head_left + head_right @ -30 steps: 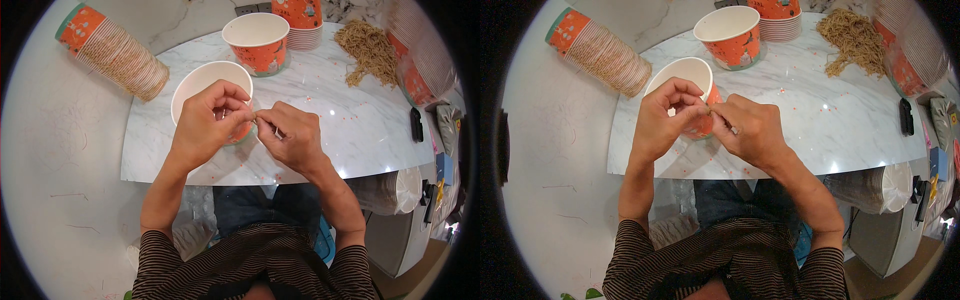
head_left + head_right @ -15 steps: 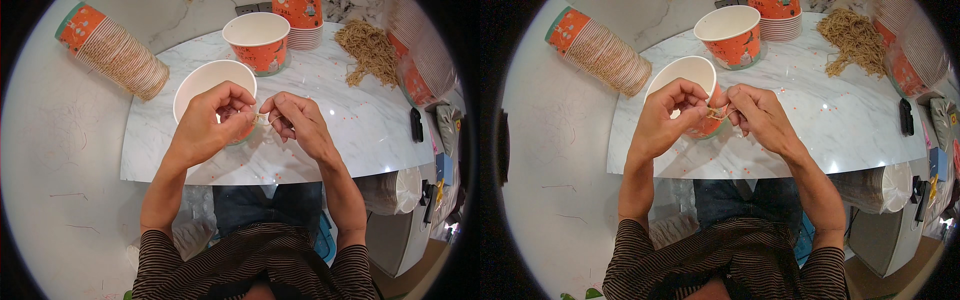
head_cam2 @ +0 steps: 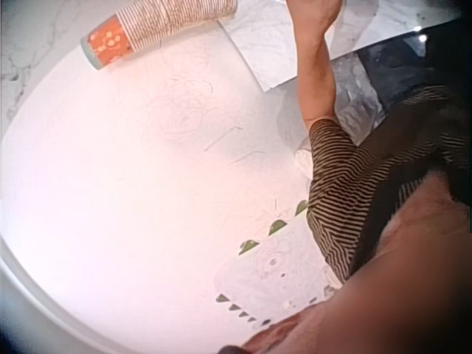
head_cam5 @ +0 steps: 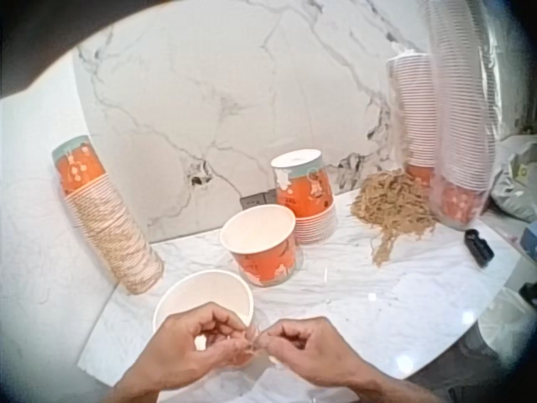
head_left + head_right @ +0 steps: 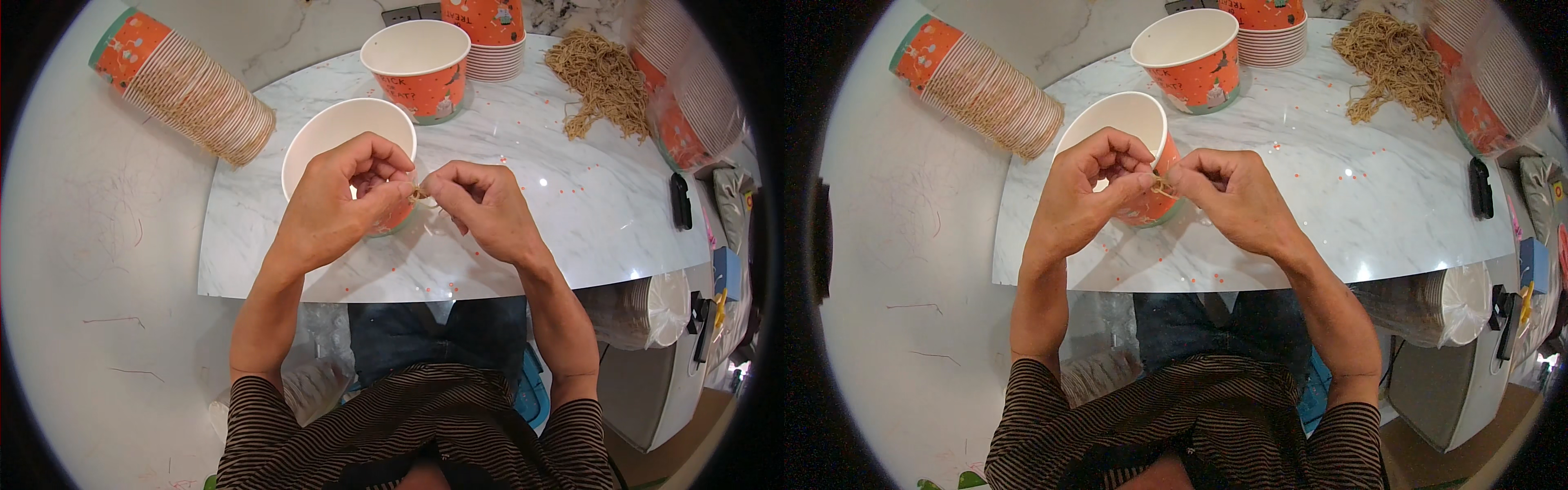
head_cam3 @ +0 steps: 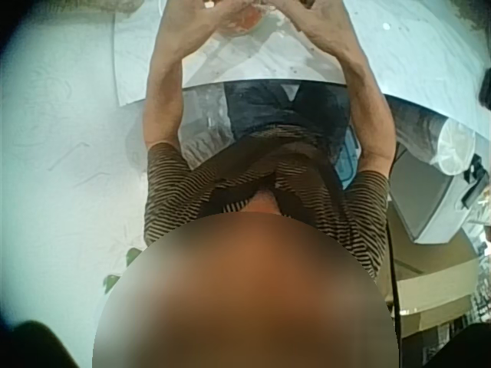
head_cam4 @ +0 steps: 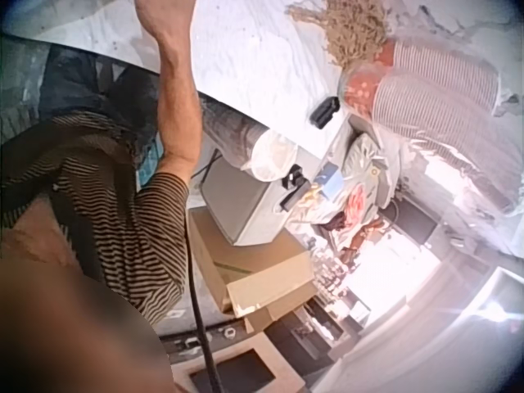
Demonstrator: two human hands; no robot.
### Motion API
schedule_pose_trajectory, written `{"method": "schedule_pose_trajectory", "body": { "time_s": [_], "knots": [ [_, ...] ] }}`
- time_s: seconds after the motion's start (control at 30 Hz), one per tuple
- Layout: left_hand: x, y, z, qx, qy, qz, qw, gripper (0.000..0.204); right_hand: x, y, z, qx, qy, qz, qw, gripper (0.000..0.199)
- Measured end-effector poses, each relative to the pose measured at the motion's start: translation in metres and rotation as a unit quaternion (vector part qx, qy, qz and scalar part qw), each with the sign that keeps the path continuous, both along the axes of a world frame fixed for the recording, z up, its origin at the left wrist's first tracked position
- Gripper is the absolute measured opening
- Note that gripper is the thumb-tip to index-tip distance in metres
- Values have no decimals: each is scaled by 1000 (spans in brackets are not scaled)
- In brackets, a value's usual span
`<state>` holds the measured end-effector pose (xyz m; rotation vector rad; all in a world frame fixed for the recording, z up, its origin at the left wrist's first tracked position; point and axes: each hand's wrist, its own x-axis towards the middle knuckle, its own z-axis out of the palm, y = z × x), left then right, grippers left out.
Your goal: Threading a thin elastic band through pre-punched holes in paper snack bowls for assembly.
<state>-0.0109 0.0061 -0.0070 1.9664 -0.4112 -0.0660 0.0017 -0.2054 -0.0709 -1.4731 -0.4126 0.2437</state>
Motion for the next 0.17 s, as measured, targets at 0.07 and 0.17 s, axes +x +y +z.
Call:
{"method": "schedule_pose_trajectory", "body": {
  "time_s": [0.07,0.17],
  "knots": [
    [0,1,0,5,4,0,1000,14,3,-4,-4,28,33,17,999,30],
    [1,1,0,6,0,-1,1000,14,5,-5,-5,26,50,33,998,30]
  ]
}}
